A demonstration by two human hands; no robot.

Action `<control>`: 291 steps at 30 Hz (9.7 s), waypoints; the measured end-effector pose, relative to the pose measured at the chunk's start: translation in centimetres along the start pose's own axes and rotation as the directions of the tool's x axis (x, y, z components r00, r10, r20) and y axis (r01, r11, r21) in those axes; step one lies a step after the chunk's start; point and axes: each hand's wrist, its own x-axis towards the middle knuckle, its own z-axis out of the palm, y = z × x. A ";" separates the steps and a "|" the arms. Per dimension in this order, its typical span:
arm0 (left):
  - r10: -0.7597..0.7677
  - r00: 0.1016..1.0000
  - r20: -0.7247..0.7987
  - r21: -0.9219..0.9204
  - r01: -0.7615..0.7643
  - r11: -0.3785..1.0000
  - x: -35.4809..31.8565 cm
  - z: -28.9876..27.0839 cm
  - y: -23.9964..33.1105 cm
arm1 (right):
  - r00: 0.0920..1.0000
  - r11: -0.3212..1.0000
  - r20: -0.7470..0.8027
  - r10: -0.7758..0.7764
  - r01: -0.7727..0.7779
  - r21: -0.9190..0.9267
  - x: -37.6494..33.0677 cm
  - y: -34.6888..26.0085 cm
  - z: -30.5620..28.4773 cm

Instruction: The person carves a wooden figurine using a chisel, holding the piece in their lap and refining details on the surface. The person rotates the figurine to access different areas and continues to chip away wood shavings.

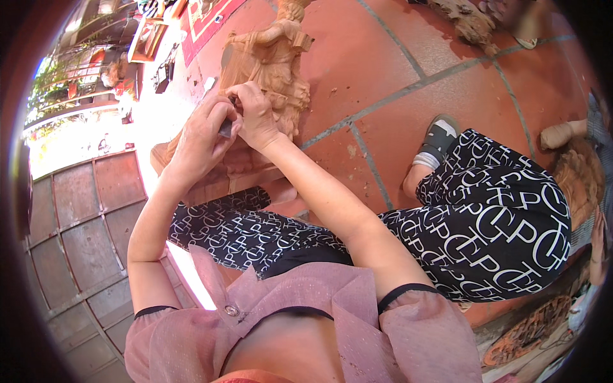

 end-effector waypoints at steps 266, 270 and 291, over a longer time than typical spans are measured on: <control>-0.388 0.886 0.254 -0.448 0.464 0.764 5.2 1.9 -10.3 | 0.602 0.225 0.085 0.794 -0.420 0.879 3.1 10.1 -5.8; -0.412 0.861 0.299 -0.442 0.508 0.740 5.5 1.3 -10.1 | 0.649 0.143 0.173 0.741 -0.404 0.904 4.2 7.8 -4.6; -0.375 0.889 0.263 -0.348 0.450 0.823 5.2 1.3 -10.6 | 0.658 0.246 0.117 0.744 -0.432 0.868 3.2 9.1 -6.4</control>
